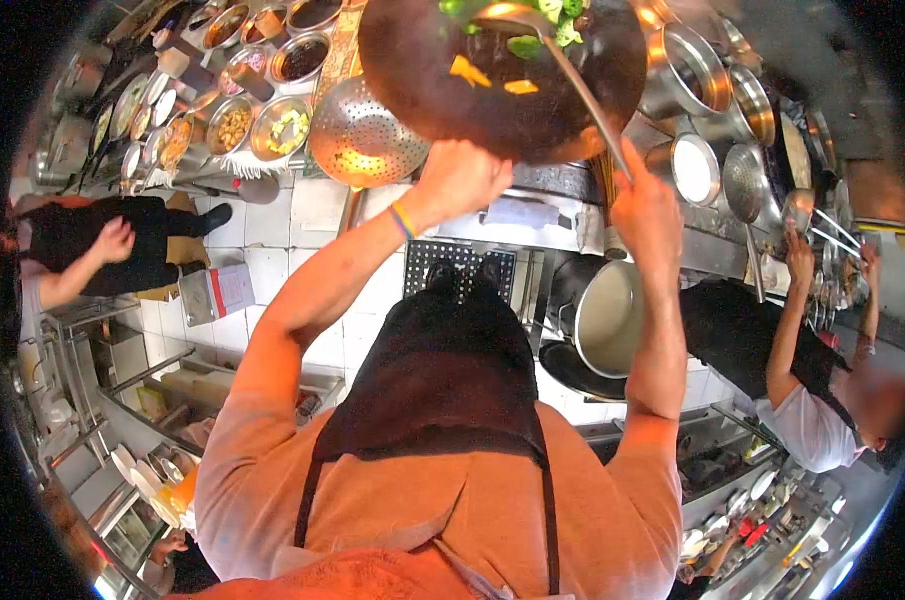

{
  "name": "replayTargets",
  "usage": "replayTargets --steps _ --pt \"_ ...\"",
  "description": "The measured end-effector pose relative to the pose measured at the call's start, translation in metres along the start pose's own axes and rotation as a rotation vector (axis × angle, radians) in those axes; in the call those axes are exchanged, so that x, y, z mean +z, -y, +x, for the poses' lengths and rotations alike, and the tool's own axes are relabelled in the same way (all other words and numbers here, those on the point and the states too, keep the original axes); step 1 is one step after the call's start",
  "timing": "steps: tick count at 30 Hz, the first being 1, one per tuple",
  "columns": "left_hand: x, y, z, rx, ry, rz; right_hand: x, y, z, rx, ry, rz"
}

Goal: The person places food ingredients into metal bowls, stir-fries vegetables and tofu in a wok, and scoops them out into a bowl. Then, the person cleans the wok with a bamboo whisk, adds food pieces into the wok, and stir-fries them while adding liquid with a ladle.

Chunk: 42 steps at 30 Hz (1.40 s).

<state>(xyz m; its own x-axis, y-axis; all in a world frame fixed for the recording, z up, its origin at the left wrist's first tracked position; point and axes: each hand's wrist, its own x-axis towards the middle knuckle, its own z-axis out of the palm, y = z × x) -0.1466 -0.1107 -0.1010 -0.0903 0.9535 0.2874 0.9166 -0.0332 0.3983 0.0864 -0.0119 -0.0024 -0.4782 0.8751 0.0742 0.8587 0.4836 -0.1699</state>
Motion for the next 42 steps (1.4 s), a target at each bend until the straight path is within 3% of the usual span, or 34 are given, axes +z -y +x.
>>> replayTargets --steps 1,4,5,8,11,14,17,22,24,26,30,31,34,36,38,39,40,41,42 --pt "0.012 0.002 -0.005 0.126 -0.253 -0.039 -0.004 0.004 -0.005 0.059 0.027 0.068" --pt "-0.037 -0.003 0.031 -0.034 0.002 -0.019 -0.022 -0.010 -0.036 0.093 0.075 0.207" --pt "-0.043 0.001 0.046 -0.037 -0.113 -0.035 -0.030 -0.017 -0.047 0.089 0.090 0.236" --pt "-0.028 0.021 0.082 -0.001 -0.185 -0.002 -0.046 -0.040 -0.070 -0.128 -0.031 0.220" --pt "-0.029 0.020 0.090 -0.029 -0.122 -0.009 -0.070 -0.040 -0.082 -0.079 0.050 0.189" --pt "-0.041 -0.003 0.078 0.008 -0.035 0.011 -0.078 -0.051 -0.080 -0.162 0.063 0.094" --pt "-0.060 -0.020 0.081 0.119 -0.134 -0.012 -0.091 -0.037 -0.064 0.018 0.277 0.154" --pt "-0.032 -0.013 0.096 0.047 -0.237 0.034 -0.057 -0.018 -0.013 -0.007 0.151 -0.008" --pt "-0.006 -0.007 0.078 -0.028 -0.141 0.018 -0.029 -0.013 0.005 0.049 0.142 -0.013" --pt "0.006 -0.010 0.045 -0.044 -0.096 0.019 -0.006 -0.017 0.010 0.096 0.093 0.053" --pt "-0.005 -0.019 0.030 -0.020 -0.019 0.023 0.007 -0.036 -0.002 -0.059 -0.078 0.309" --pt "-0.009 -0.017 0.042 -0.032 -0.083 0.014 0.001 -0.045 -0.010 0.053 0.038 0.373" --pt "0.008 0.014 0.097 -0.021 -0.257 0.025 0.015 -0.074 -0.024 -0.092 -0.091 0.528" --pt "-0.007 0.010 0.107 -0.133 0.010 0.056 0.025 -0.072 -0.031 0.124 -0.041 0.659" --pt "-0.010 0.007 0.090 -0.040 -0.224 -0.077 0.065 -0.077 -0.029 0.046 -0.143 0.795" --pt "-0.011 0.006 0.076 0.012 -0.332 -0.142 0.081 -0.077 -0.025 0.120 -0.016 0.826" --pt "-0.013 0.000 0.058 -0.030 -0.418 -0.098 0.115 -0.082 -0.020 -0.036 -0.108 0.804" --pt "-0.017 -0.005 0.037 -0.066 -0.502 -0.054 0.119 -0.070 -0.017 0.118 0.061 0.806" --pt "-0.011 -0.001 0.011 -0.165 -0.518 0.006 0.155 -0.073 -0.011 -0.023 -0.079 0.779"
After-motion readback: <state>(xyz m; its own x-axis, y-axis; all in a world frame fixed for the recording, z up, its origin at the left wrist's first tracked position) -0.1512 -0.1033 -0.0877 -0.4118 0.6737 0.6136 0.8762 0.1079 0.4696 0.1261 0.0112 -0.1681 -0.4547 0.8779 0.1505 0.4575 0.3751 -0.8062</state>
